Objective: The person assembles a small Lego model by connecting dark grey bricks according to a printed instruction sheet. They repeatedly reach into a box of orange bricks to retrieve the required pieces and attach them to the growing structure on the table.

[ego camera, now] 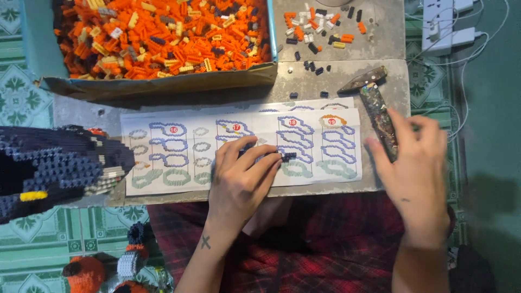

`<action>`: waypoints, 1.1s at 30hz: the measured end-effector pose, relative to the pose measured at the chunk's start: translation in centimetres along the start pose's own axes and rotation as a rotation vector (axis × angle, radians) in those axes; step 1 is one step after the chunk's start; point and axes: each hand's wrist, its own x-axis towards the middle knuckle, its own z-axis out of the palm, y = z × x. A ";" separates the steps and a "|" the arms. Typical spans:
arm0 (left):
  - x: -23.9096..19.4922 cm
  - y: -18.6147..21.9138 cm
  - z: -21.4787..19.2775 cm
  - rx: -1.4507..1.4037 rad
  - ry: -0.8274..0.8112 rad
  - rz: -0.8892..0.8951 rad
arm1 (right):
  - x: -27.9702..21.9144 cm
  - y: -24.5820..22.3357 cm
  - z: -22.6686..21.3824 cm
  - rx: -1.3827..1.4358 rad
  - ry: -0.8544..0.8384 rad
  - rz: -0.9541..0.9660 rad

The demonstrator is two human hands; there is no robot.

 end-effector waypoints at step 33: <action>-0.1 0.0 0.3 -0.032 0.087 0.008 | -6.6 -6.8 -3.5 0.570 -0.254 -0.162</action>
